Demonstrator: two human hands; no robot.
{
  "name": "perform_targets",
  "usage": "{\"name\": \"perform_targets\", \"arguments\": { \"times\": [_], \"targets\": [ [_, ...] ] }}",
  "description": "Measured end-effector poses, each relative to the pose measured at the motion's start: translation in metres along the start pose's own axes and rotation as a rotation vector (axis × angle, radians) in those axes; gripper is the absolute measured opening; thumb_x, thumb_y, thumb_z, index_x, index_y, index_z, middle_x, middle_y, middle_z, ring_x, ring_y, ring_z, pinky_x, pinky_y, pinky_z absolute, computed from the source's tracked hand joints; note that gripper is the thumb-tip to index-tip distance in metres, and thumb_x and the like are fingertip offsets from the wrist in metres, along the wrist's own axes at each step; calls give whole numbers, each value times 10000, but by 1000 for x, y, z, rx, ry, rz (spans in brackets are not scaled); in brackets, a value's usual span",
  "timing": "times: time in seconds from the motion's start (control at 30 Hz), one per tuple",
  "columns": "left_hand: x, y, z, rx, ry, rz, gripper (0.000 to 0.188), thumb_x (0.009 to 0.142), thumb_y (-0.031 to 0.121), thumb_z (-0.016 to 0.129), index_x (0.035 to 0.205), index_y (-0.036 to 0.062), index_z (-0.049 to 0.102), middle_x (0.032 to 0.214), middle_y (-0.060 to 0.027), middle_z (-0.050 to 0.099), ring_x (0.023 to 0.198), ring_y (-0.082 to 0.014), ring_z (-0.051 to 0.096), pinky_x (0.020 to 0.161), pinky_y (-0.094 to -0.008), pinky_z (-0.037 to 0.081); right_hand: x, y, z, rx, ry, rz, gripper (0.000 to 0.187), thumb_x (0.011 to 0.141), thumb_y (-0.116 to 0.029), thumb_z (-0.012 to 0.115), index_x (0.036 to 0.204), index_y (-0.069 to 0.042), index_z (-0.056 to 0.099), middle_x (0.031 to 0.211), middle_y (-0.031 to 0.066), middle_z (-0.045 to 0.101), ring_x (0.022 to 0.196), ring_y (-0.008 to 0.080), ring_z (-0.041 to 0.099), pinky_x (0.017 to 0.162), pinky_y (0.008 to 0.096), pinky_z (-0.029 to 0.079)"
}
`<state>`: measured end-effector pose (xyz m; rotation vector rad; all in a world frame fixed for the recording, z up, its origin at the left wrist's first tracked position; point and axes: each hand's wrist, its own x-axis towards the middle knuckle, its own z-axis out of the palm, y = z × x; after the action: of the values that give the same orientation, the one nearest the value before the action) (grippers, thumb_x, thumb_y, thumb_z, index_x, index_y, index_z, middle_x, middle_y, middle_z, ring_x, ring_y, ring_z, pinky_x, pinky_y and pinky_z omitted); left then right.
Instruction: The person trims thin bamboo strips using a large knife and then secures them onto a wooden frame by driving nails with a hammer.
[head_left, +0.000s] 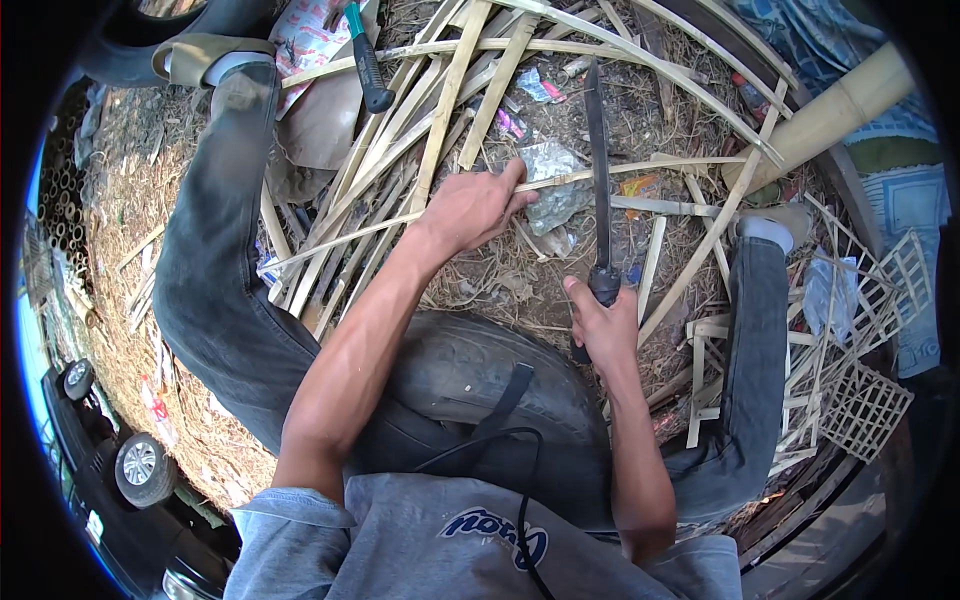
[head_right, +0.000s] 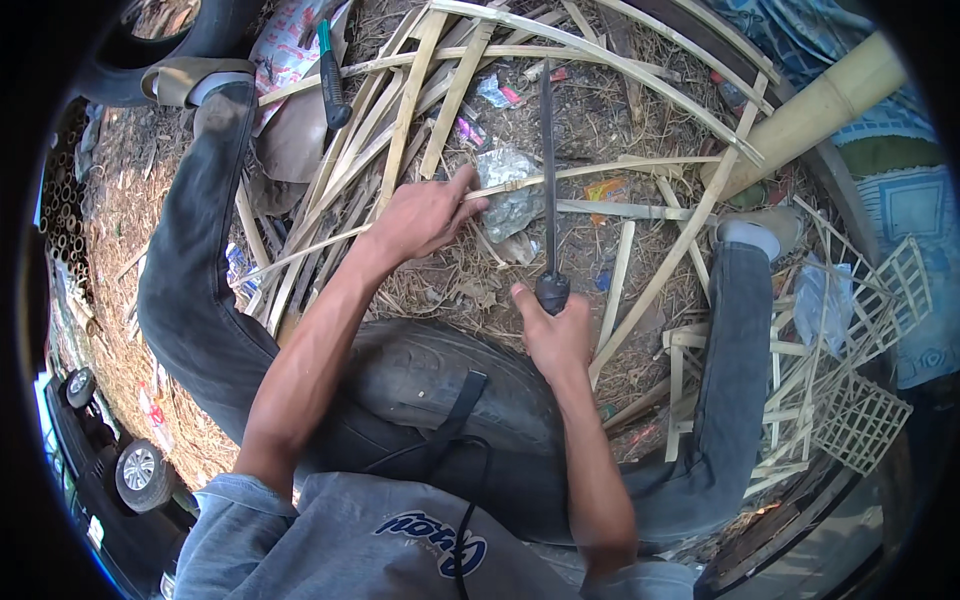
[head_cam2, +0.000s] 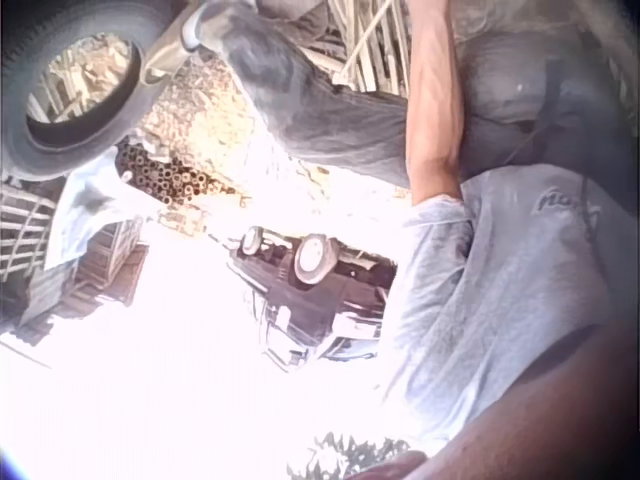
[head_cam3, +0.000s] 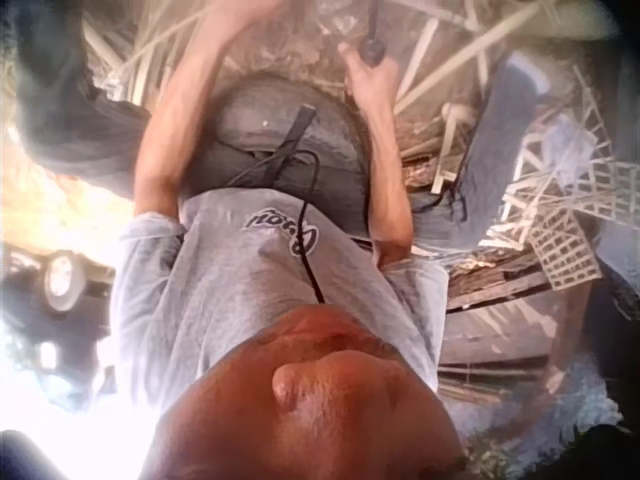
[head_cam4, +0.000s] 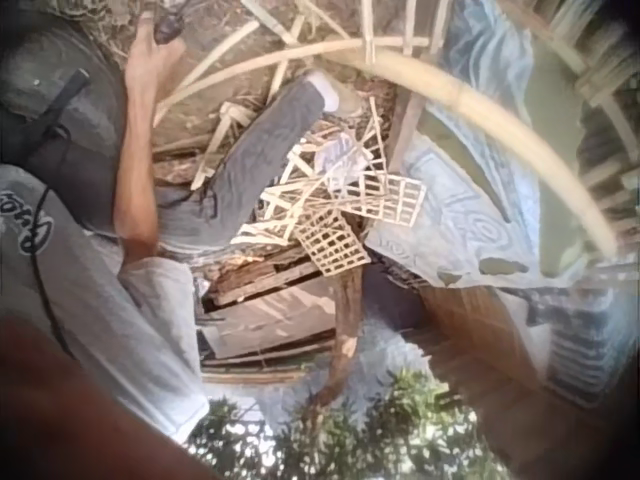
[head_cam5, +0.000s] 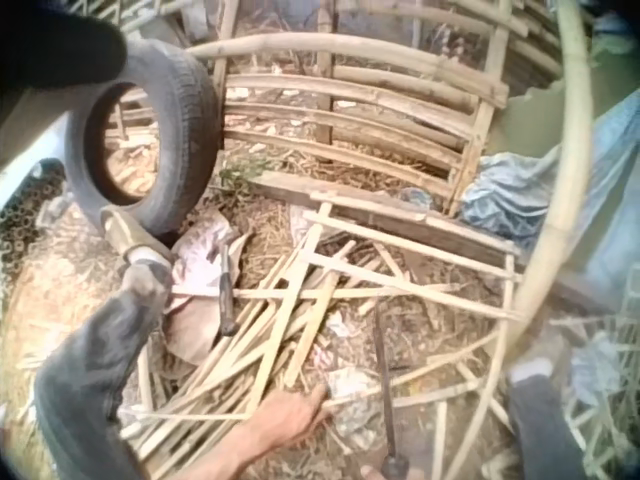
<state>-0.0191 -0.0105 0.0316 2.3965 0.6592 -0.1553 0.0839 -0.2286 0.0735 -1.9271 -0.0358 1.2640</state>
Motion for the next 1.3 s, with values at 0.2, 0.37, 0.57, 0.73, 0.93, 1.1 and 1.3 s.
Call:
{"name": "perform_targets", "arguments": {
  "times": [0.2, 0.37, 0.57, 0.73, 0.93, 1.1, 1.3],
  "targets": [
    [-2, 7, -1, 34, -34, 33, 340, 1053, 381, 439, 988, 67, 549, 668, -220, 628, 687, -447, 643, 611, -561, 482, -9, -2, 7, -25, -22, -40, 357, 883, -245, 749, 637, -38, 595, 517, -30, 507, 465, 78, 470, 454, 309, 363],
    [0, 8, 11, 105, -31, -17, 376, 1039, 409, 466, 942, 69, 593, 645, -214, 633, 666, -434, 653, 598, -548, 495, 4, 24, 17, -110, -23, -11, 386, 865, -240, 746, 597, -26, 569, 526, -11, 518, 503, 93, 451, 501, 337, 363],
    [9, 8, -9, 141, 24, -16, 472, 1036, 458, 453, 867, 75, 672, 635, -193, 653, 635, -399, 676, 583, -516, 532, 8, 8, 23, -179, 41, -101, 388, 862, -260, 745, 595, -26, 588, 511, -3, 529, 485, 107, 477, 496, 342, 378],
    [9, 0, -6, 80, 53, -56, 479, 1020, 486, 474, 867, 96, 708, 662, -182, 667, 662, -385, 682, 608, -500, 534, 17, 17, 25, -49, 30, 22, 365, 858, -256, 744, 618, -15, 613, 499, 7, 543, 441, 111, 526, 451, 318, 388],
    [9, -8, -3, 12, 74, -57, 533, 1002, 549, 477, 836, 85, 679, 597, -194, 616, 630, -412, 650, 603, -519, 493, 21, 13, 22, -58, -40, 24, 363, 870, -288, 762, 657, -34, 612, 512, 0, 534, 434, 105, 514, 437, 290, 396],
    [21, 4, -18, 92, -33, -94, 623, 922, 656, 540, 765, 72, 694, 611, -181, 630, 664, -399, 667, 645, -496, 512, 18, 1, 16, 62, -141, 138, 365, 882, -316, 774, 722, -45, 590, 564, -2, 526, 446, 104, 506, 443, 280, 390],
    [29, -6, -7, -28, -130, -59, 462, 972, 467, 578, 907, 28, 705, 816, -245, 686, 834, -441, 673, 760, -531, 515, 20, -20, 7, 186, -225, 198, 322, 864, -276, 770, 742, -50, 576, 553, -15, 489, 428, 88, 446, 415, 278, 358]
  ]
}}
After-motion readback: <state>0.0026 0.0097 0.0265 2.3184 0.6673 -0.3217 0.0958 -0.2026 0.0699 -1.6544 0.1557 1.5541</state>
